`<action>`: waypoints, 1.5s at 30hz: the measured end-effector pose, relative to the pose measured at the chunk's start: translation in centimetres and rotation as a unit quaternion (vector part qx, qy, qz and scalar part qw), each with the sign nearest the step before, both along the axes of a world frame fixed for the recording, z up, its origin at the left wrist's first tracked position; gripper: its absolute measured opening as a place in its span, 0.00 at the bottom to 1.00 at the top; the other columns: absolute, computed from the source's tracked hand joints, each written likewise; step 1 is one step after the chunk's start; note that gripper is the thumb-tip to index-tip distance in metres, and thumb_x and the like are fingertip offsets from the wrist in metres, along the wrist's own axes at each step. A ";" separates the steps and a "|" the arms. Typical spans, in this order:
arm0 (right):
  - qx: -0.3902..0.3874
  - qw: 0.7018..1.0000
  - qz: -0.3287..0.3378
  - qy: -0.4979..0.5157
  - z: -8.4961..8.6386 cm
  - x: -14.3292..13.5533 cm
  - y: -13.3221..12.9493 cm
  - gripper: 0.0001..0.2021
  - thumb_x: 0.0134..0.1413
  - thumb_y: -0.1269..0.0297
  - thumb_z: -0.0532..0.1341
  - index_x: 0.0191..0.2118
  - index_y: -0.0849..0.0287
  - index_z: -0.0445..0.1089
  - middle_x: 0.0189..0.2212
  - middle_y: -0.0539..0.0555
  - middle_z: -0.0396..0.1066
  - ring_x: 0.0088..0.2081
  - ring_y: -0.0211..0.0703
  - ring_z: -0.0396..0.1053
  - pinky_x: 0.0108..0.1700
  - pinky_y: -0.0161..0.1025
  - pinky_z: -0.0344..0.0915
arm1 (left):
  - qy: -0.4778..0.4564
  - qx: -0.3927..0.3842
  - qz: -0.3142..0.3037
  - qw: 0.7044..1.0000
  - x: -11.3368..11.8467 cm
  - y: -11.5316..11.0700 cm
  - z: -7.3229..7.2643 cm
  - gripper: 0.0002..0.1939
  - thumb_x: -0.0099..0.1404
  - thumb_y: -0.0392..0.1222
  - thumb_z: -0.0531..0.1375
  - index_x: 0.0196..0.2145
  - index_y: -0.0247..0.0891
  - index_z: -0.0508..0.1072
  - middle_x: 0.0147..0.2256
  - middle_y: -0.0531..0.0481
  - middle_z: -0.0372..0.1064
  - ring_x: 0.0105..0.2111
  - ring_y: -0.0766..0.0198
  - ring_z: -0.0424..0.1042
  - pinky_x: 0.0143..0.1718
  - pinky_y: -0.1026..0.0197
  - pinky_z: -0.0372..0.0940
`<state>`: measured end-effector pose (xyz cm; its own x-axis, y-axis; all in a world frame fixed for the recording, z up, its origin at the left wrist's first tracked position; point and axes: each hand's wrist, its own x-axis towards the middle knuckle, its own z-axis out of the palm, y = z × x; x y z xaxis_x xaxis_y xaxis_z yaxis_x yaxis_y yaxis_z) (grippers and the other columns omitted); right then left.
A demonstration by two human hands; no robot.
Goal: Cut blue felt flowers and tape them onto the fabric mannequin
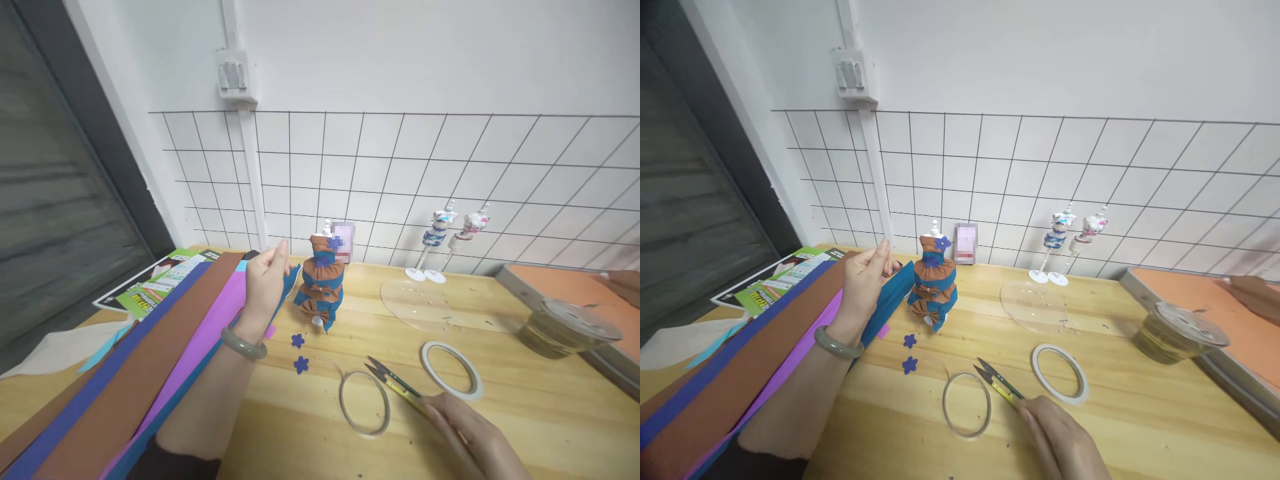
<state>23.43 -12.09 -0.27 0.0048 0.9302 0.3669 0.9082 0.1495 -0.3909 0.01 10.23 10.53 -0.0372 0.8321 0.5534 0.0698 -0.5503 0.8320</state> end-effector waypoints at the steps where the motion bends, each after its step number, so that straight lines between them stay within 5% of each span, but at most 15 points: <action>1: 0.001 1.000 0.012 -0.006 0.0 -0.1 0.0 0.10 0.60 0.62 0.49 0.30 0.55 0.63 0.25 0.49 0.69 0.27 0.36 0.69 0.30 0.28 0.65 | 0.028 -0.010 -0.001 1.000 -0.1 -0.7 -0.2 0.24 0.62 0.53 0.49 0.14 0.37 0.57 0.15 0.55 0.55 0.20 0.69 0.62 0.25 0.67 0.57; 5: 0.025 0.998 0.037 -0.051 -0.5 -0.9 0.1 0.13 0.59 0.61 0.51 0.24 0.56 0.61 0.21 0.49 0.66 0.23 0.37 0.66 0.26 0.32 0.63 | 0.175 -0.031 -0.020 0.984 -0.4 -3.6 -1.6 0.23 0.63 0.54 0.47 0.18 0.36 0.62 0.14 0.57 0.54 0.16 0.71 0.56 0.20 0.67 0.50; 10: 0.068 0.994 0.046 -0.077 -0.2 -2.4 0.6 0.18 0.58 0.58 0.52 0.19 0.57 0.56 0.15 0.47 0.60 0.18 0.36 0.60 0.21 0.33 0.58 | 0.407 -0.003 -0.084 0.909 -0.6 -7.2 -4.7 0.19 0.66 0.48 0.45 0.28 0.37 0.70 0.21 0.52 0.66 0.21 0.68 0.63 0.25 0.66 0.53; 14: 0.041 0.989 0.112 -0.090 0.8 -4.5 1.7 0.15 0.59 0.60 0.51 0.22 0.57 0.60 0.20 0.50 0.64 0.23 0.39 0.64 0.26 0.36 0.60 | 0.450 -0.006 -0.125 0.884 -1.8 -8.6 -6.7 0.13 0.64 0.41 0.48 0.40 0.40 0.71 0.33 0.48 0.72 0.33 0.62 0.69 0.35 0.63 0.59; 17: 0.002 0.983 0.139 -0.118 0.6 -6.2 2.9 0.11 0.55 0.60 0.56 0.24 0.56 0.62 0.24 0.51 0.67 0.28 0.42 0.66 0.30 0.38 0.62 | 0.423 -0.025 -0.121 0.897 -3.0 -8.6 -7.6 0.16 0.63 0.37 0.49 0.46 0.42 0.68 0.40 0.49 0.71 0.39 0.61 0.68 0.40 0.62 0.60; 23: 0.058 0.974 0.156 -0.156 -1.3 -7.4 4.3 0.13 0.59 0.68 0.49 0.25 0.57 0.63 0.23 0.51 0.66 0.27 0.42 0.65 0.30 0.39 0.59 | 0.312 -0.114 -0.121 0.935 -3.6 -8.2 -8.3 0.17 0.61 0.38 0.51 0.47 0.39 0.67 0.34 0.48 0.70 0.34 0.63 0.68 0.35 0.62 0.62; 29: 0.130 0.961 0.189 -0.156 0.5 -6.5 3.9 0.17 0.62 0.69 0.43 0.29 0.59 0.65 0.24 0.53 0.67 0.27 0.41 0.63 0.32 0.39 0.57 | 0.152 -0.216 -0.146 0.953 -3.0 -8.4 -8.3 0.15 0.62 0.47 0.51 0.39 0.35 0.69 0.27 0.51 0.65 0.26 0.68 0.65 0.26 0.67 0.59; 34: 0.142 0.953 0.213 -0.162 0.8 -5.7 3.7 0.11 0.60 0.68 0.48 0.36 0.60 0.68 0.28 0.56 0.70 0.31 0.43 0.66 0.36 0.41 0.58 | 0.044 -0.395 -0.274 0.876 -2.6 -8.5 -8.9 0.25 0.60 0.59 0.48 0.32 0.32 0.67 0.20 0.53 0.63 0.14 0.74 0.56 0.13 0.70 0.50; 39: 0.135 0.953 0.214 -0.164 0.2 -5.2 3.7 0.11 0.60 0.67 0.49 0.38 0.59 0.68 0.30 0.57 0.71 0.32 0.44 0.67 0.36 0.41 0.60 | -0.023 -0.478 -0.382 0.791 -2.5 -8.8 -8.9 0.27 0.59 0.60 0.50 0.28 0.28 0.69 0.19 0.48 0.66 0.12 0.74 0.58 0.10 0.71 0.49; 45: 0.143 0.954 0.205 -0.164 0.7 -5.1 3.7 0.11 0.60 0.68 0.48 0.39 0.60 0.67 0.31 0.57 0.71 0.33 0.44 0.66 0.35 0.41 0.59 | -0.063 -0.481 -0.417 0.768 -2.8 -8.9 -8.9 0.18 0.58 0.51 0.55 0.30 0.29 0.70 0.20 0.50 0.66 0.13 0.74 0.60 0.11 0.72 0.51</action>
